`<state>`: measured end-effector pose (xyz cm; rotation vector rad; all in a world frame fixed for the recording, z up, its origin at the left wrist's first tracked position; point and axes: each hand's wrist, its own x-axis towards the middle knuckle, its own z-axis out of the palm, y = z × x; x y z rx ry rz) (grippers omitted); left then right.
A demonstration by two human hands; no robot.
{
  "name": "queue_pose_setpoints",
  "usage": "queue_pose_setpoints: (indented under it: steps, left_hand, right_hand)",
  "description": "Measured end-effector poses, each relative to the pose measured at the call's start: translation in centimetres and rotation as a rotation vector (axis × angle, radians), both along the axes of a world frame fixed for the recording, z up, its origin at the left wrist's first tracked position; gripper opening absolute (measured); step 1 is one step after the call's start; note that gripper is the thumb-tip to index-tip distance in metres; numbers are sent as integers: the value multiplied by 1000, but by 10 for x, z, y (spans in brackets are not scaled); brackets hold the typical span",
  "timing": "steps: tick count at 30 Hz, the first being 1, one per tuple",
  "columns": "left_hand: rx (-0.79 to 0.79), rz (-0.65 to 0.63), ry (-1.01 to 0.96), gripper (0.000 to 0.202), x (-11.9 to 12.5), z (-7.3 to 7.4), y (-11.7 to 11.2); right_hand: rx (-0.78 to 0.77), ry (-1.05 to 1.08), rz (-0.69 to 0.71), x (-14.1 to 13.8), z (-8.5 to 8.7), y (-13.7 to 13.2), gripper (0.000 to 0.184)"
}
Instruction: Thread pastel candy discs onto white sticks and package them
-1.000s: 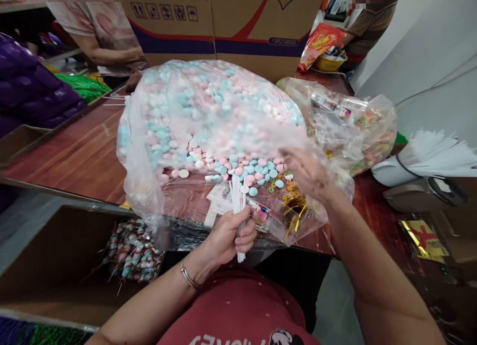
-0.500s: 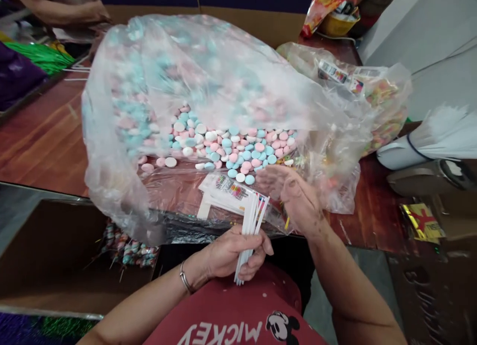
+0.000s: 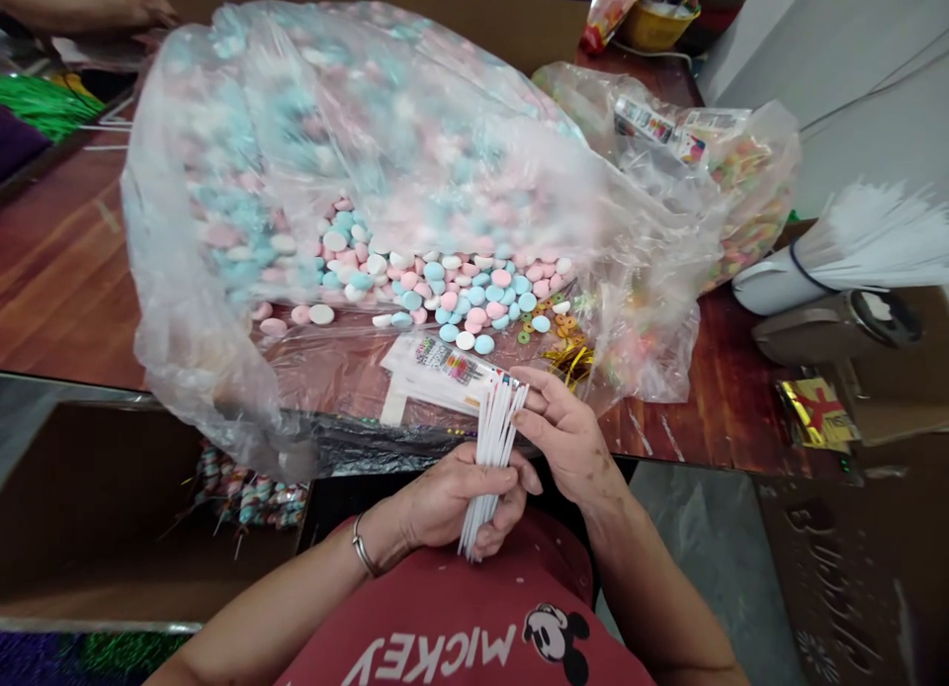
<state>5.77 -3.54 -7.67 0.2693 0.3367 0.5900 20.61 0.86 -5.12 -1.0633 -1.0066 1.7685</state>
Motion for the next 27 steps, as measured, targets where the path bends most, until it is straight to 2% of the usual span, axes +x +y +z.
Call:
queue_pose_setpoints:
  steps: [4,6,13,15,19,23,27]
  left_hand:
    - [11,6,-6,26,-1,-3,0]
    - [14,17,6,27,-1,-4,0]
    - [9,26,57,31,0,-1,1]
    - [24,22,72,33,1,0,1]
    - [39,26,95,35,2,-2,2]
    - [48,23,122,39,2,-3,2]
    - [45,9,147,39,2,-2,1]
  right_hand:
    - [43,-109,-27,2,-1,0,18]
    - [58,-146,-50,4,-3,0,14]
    - [-49,-110,-125,0,-1,-3,10]
    - [-89,-90,-142,-1,1,-3,14]
    - [-125,-28,-71,0,2,-3,25]
    - [-119,-3,11,1,1,-4,20]
    - [-97,-30,-12,0,2,-4,21]
